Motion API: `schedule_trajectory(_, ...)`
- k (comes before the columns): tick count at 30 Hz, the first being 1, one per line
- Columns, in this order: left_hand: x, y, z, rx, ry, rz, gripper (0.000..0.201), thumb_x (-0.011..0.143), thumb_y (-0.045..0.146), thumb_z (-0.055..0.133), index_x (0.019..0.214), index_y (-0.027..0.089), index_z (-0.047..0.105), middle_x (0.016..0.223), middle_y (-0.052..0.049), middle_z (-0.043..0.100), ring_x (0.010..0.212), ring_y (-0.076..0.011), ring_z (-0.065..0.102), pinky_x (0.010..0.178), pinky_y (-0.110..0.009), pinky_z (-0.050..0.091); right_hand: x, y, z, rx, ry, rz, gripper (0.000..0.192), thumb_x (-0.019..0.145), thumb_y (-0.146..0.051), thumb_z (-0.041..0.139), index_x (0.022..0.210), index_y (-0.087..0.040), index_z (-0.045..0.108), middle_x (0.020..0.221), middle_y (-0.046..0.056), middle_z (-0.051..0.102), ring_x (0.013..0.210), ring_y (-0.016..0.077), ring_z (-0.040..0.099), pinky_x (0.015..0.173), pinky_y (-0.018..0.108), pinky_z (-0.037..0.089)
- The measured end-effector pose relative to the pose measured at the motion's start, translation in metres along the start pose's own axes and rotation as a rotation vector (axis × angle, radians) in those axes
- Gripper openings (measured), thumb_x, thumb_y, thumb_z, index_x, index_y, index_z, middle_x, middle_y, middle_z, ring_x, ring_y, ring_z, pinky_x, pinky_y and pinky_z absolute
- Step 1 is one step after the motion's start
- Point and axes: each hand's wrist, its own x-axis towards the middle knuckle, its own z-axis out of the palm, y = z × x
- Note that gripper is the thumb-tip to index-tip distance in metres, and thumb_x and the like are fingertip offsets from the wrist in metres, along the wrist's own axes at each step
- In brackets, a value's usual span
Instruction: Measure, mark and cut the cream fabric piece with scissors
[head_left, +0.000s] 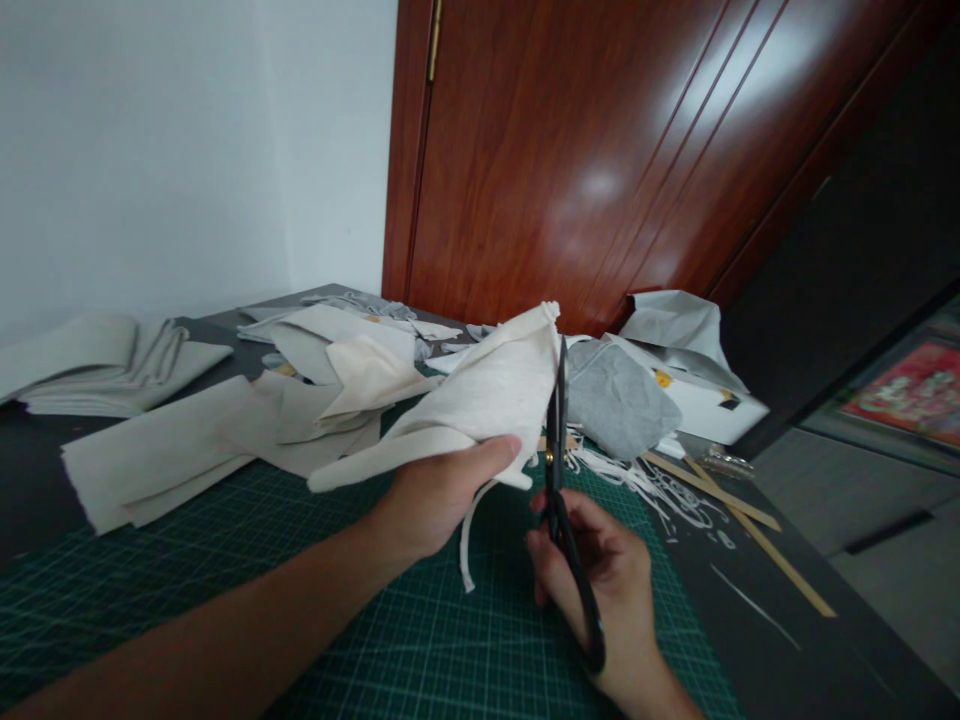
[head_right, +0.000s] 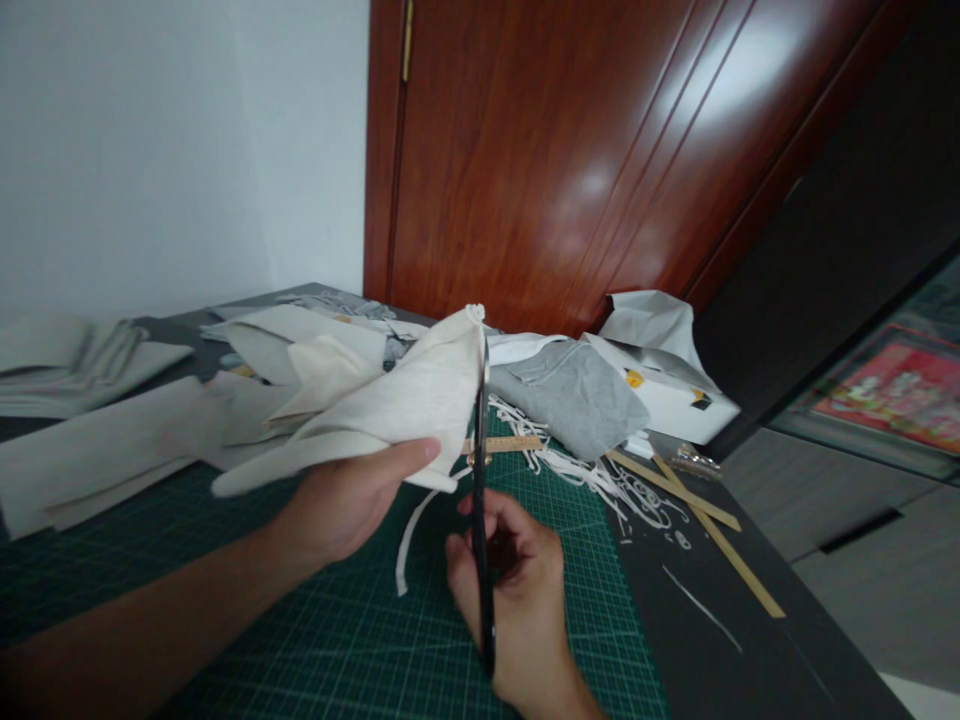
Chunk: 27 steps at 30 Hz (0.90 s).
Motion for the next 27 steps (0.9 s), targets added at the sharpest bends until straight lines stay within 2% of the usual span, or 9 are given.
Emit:
schedule_trajectory(3, 0.003, 0.011, 0.017, -0.146, 0.097, 0.067, 0.043, 0.076, 0.032, 0.088, 0.115, 0.019, 0.076, 0.102, -0.007, 0.081, 0.111, -0.0294, 0.073, 0.104, -0.042, 0.054, -0.002, 0.002, 0.002, 0.019, -0.004, 0.01, 0.011, 0.078, -0.023, 0.074, 0.088, -0.02, 0.071, 0.057, -0.006, 0.058, 0.039, 0.011, 0.05, 0.035, 0.021, 0.038)
schedule_trajectory(5, 0.005, 0.019, 0.025, -0.294, 0.173, 0.075, 0.044, 0.081, 0.035, 0.084, 0.12, 0.018, 0.073, 0.114, -0.009, 0.079, 0.127, -0.0309, 0.067, 0.11, -0.043, 0.051, -0.003, 0.004, 0.003, 0.022, -0.007, 0.019, 0.011, 0.078, -0.023, 0.074, 0.088, -0.02, 0.071, 0.057, -0.006, 0.058, 0.038, 0.0106, 0.05, 0.034, 0.021, 0.038)
schedule_trajectory(7, 0.007, 0.024, 0.029, -0.364, 0.219, 0.079, 0.042, 0.084, 0.025, 0.081, 0.124, 0.017, 0.07, 0.121, -0.009, 0.078, 0.133, -0.0302, 0.063, 0.114, -0.043, 0.049, -0.004, 0.006, 0.004, 0.026, -0.009, 0.024, 0.011, 0.078, -0.022, 0.074, 0.088, -0.02, 0.071, 0.058, -0.006, 0.058, 0.039, 0.0102, 0.05, 0.034, 0.021, 0.039)
schedule_trajectory(10, 0.008, 0.026, 0.027, -0.347, 0.211, 0.055, 0.051, 0.078, 0.007, 0.078, 0.127, 0.019, 0.069, 0.115, -0.006, 0.079, 0.125, -0.0302, 0.068, 0.11, -0.046, 0.053, -0.005, 0.008, 0.004, 0.038, -0.013, 0.029, 0.011, 0.078, -0.022, 0.074, 0.089, -0.02, 0.072, 0.059, -0.006, 0.058, 0.039, 0.0097, 0.049, 0.034, 0.02, 0.038)
schedule_trajectory(14, 0.011, 0.024, 0.022, -0.321, 0.178, 0.007, 0.048, 0.076, 0.004, 0.076, 0.121, 0.019, 0.072, 0.098, -0.003, 0.081, 0.109, -0.0289, 0.075, 0.104, -0.045, 0.057, -0.006, 0.011, 0.006, 0.052, -0.018, 0.032, 0.01, 0.079, -0.02, 0.073, 0.089, -0.021, 0.072, 0.061, -0.006, 0.057, 0.041, 0.0088, 0.046, 0.035, 0.019, 0.038)
schedule_trajectory(17, 0.016, 0.025, 0.02, -0.34, 0.195, 0.04, 0.056, 0.069, -0.004, 0.071, 0.119, 0.02, 0.073, 0.102, -0.002, 0.08, 0.11, -0.0248, 0.074, 0.106, -0.041, 0.055, -0.007, 0.011, 0.009, 0.063, -0.032, 0.018, 0.013, 0.075, -0.016, 0.073, 0.087, -0.021, 0.073, 0.06, -0.007, 0.056, 0.042, 0.0081, 0.043, 0.036, 0.018, 0.035)
schedule_trajectory(21, 0.019, 0.032, 0.019, -0.354, 0.195, 0.038, 0.066, 0.057, -0.009, 0.063, 0.115, 0.022, 0.073, 0.104, 0.0, 0.08, 0.109, -0.0238, 0.074, 0.105, -0.04, 0.055, -0.01, 0.012, 0.015, 0.032, -0.06, -0.014, 0.014, 0.07, -0.011, 0.069, 0.079, -0.021, 0.071, 0.058, -0.007, 0.054, 0.046, 0.0083, 0.045, 0.043, 0.018, 0.037)
schedule_trajectory(24, 0.018, 0.039, 0.02, -0.383, 0.208, 0.005, 0.059, 0.058, -0.005, 0.066, 0.111, 0.02, 0.074, 0.097, -0.002, 0.08, 0.104, -0.0248, 0.075, 0.103, -0.041, 0.056, -0.011, 0.013, 0.018, 0.006, -0.088, -0.036, 0.013, 0.071, -0.011, 0.066, 0.077, -0.021, 0.07, 0.059, -0.007, 0.054, 0.048, 0.0087, 0.046, 0.045, 0.018, 0.038)
schedule_trajectory(27, 0.017, 0.043, 0.021, -0.377, 0.209, 0.043, 0.044, 0.07, 0.002, 0.071, 0.111, 0.016, 0.074, 0.094, -0.005, 0.079, 0.101, -0.0242, 0.075, 0.104, -0.041, 0.056, -0.012, 0.013, 0.018, 0.004, -0.086, -0.046, 0.012, 0.071, -0.011, 0.066, 0.077, -0.021, 0.069, 0.059, -0.007, 0.054, 0.049, 0.0089, 0.047, 0.045, 0.018, 0.039)
